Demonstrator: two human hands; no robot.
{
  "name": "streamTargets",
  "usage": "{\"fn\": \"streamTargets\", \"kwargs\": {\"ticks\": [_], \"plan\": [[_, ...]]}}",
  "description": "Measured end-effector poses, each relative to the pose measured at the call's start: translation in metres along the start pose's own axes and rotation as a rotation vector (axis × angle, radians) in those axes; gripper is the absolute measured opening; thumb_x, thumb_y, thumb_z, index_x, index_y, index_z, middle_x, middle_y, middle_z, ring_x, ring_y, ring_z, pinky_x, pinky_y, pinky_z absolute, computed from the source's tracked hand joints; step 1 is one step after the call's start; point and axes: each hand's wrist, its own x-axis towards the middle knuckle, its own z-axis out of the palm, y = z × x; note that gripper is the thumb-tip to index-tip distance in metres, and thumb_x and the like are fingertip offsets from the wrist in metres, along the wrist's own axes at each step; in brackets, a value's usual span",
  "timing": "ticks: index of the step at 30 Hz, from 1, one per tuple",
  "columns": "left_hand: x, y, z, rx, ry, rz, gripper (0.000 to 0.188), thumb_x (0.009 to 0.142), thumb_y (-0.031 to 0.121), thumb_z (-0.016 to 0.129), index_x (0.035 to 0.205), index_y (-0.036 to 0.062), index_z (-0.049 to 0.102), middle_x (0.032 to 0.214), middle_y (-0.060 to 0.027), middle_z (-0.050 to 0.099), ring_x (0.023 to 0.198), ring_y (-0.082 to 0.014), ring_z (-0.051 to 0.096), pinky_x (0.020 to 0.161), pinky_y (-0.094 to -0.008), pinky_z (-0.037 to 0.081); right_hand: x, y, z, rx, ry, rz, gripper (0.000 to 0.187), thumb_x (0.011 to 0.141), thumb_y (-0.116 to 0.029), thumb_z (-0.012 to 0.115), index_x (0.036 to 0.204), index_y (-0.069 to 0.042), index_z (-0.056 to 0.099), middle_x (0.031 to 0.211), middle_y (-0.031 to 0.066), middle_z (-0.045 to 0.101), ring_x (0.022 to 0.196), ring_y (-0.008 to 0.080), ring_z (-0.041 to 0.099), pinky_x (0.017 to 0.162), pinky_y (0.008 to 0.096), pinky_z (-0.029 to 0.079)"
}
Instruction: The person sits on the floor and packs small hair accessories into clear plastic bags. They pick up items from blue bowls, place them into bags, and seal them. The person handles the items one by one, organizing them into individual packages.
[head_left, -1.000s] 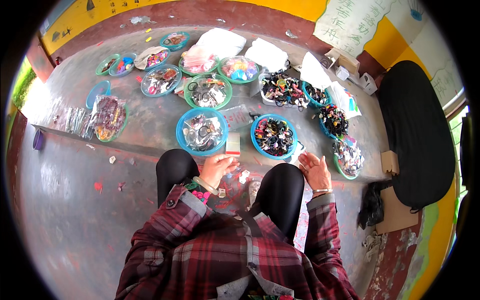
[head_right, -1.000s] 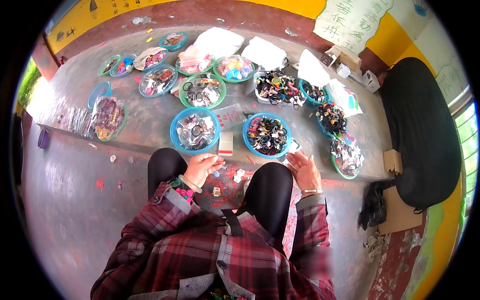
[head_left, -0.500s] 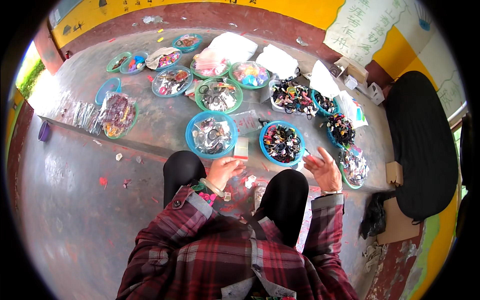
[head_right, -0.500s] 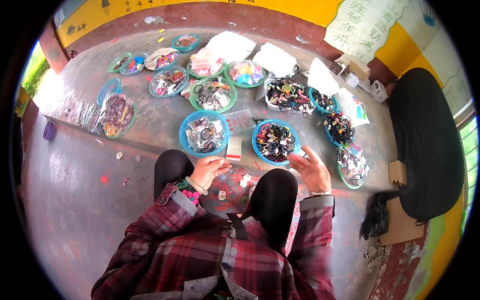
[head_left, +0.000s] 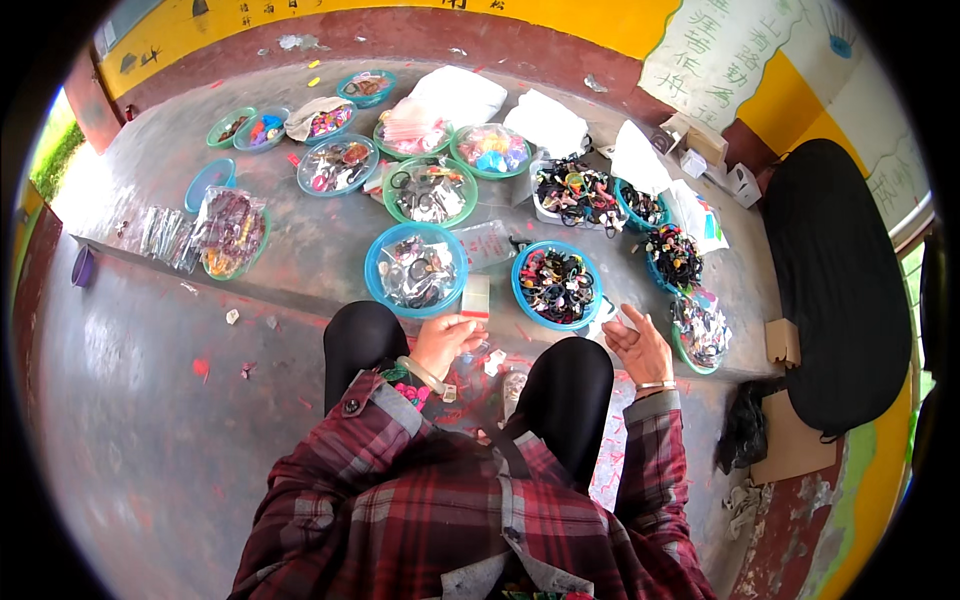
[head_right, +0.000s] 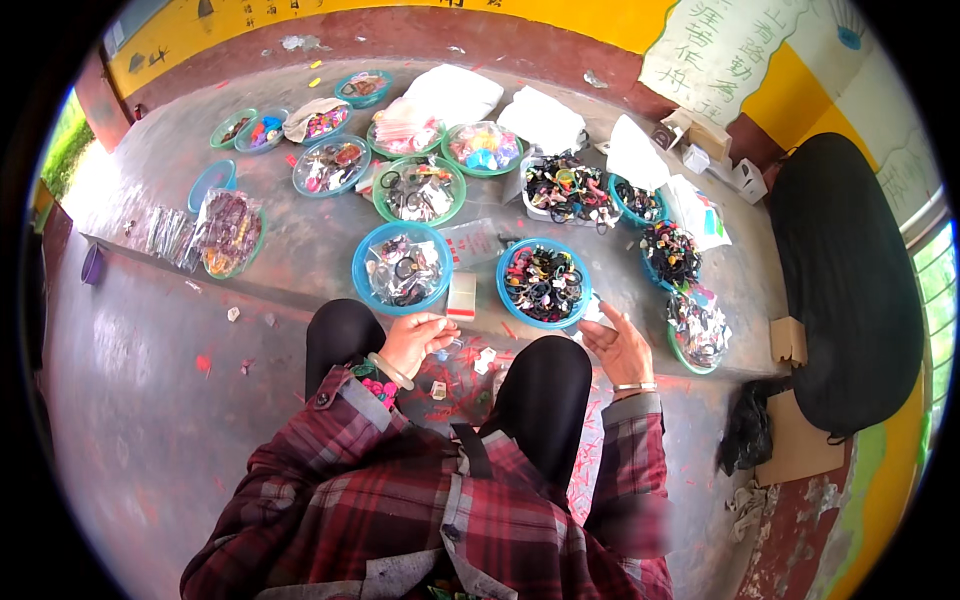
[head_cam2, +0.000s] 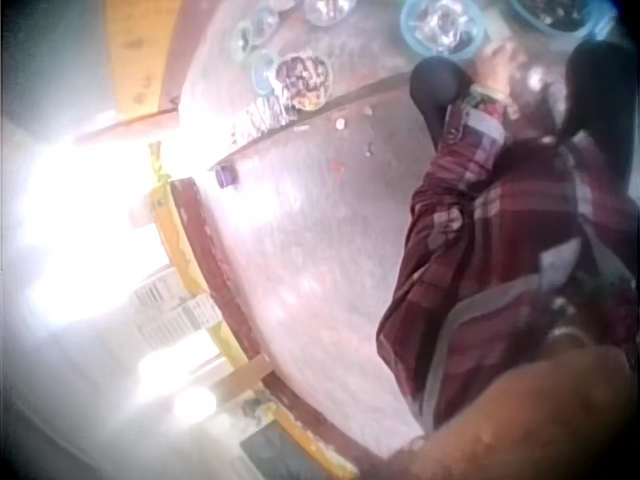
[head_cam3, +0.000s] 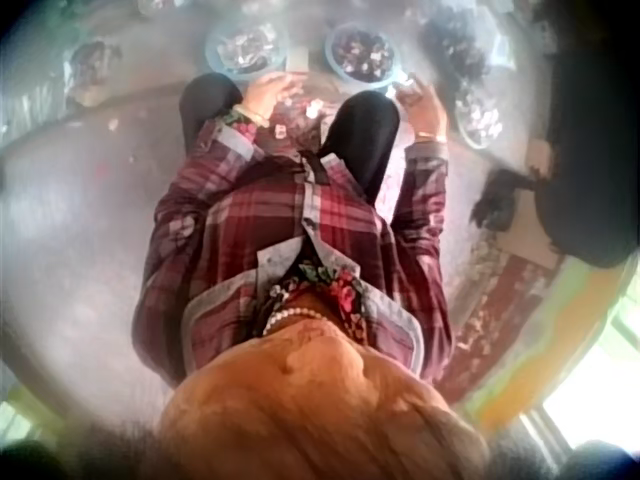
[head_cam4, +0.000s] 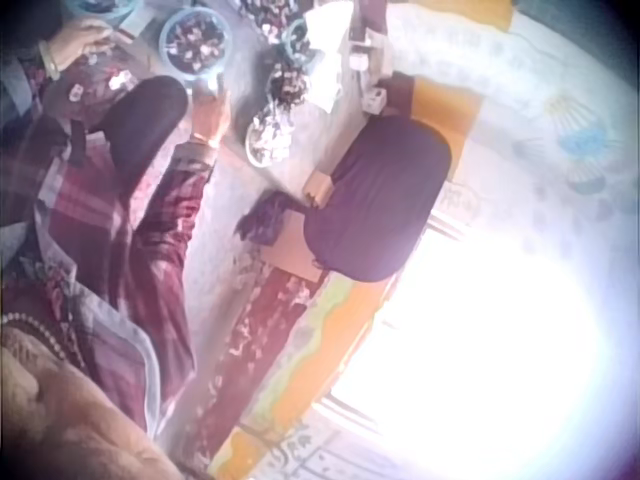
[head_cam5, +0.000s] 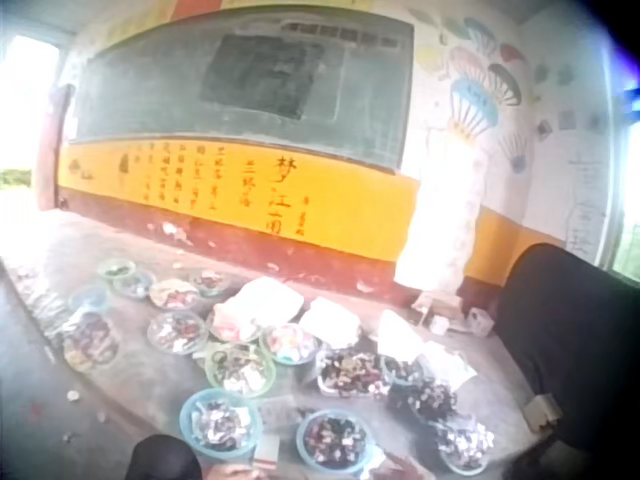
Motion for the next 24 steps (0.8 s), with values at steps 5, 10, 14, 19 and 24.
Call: {"fn": "streamTargets", "kwargs": {"ticks": [5,10,14,19,24], "plan": [[-0.003,0.005,-0.005,-0.052,0.013,0.019,0.017,0.089,0.009,0.050,0.095,-0.0056,0.057,0.095,-0.0146,0.060,0.091,-0.0233,0.060,0.079,-0.0294,0.050,0.012,0.006,0.045,-0.084,-0.116,0.054,0.041,0.090,-0.027,0.045,0.121,0.001,0.045,0.102,0.0171,0.061,0.101,0.0264,0.057,0.084,0.0365,0.045],[-0.003,0.007,-0.003,-0.225,-0.033,0.035,0.017,0.088,0.009,0.052,0.095,-0.0053,0.057,0.096,-0.0152,0.060,0.093,-0.0240,0.060,0.080,-0.0296,0.049,0.030,0.052,0.102,-0.294,-0.117,0.186,0.044,0.080,-0.011,0.062,0.121,-0.002,0.046,0.106,0.0081,0.058,0.086,0.0146,0.057,0.071,0.0263,0.046],[-0.004,0.011,-0.001,-0.309,-0.020,0.041,0.016,0.088,0.009,0.051,0.095,-0.0049,0.057,0.097,-0.0153,0.060,0.093,-0.0243,0.060,0.081,-0.0300,0.049,0.039,0.095,0.118,-0.297,-0.104,0.301,0.038,0.079,-0.007,0.063,0.114,-0.001,0.049,0.101,0.0049,0.057,0.080,0.0103,0.056,0.065,0.0221,0.045],[-0.005,0.009,0.000,-0.315,-0.022,0.026,0.017,0.089,0.009,0.049,0.097,-0.0051,0.057,0.098,-0.0148,0.060,0.093,-0.0226,0.059,0.082,-0.0295,0.050,0.034,0.097,0.139,-0.289,-0.082,0.200,0.011,0.077,-0.005,0.065,0.087,-0.002,0.062,0.072,-0.0012,0.060,0.052,0.0045,0.047,0.049,0.0174,0.038],[-0.003,0.006,0.003,-0.320,-0.036,0.010,0.018,0.089,0.009,0.049,0.098,-0.0047,0.057,0.099,-0.0142,0.060,0.094,-0.0210,0.059,0.083,-0.0292,0.049,0.036,0.103,0.126,-0.350,-0.034,0.105,0.006,0.078,-0.004,0.064,0.081,0.000,0.064,0.068,0.0011,0.060,0.056,0.0056,0.050,0.050,0.0182,0.040]]}}
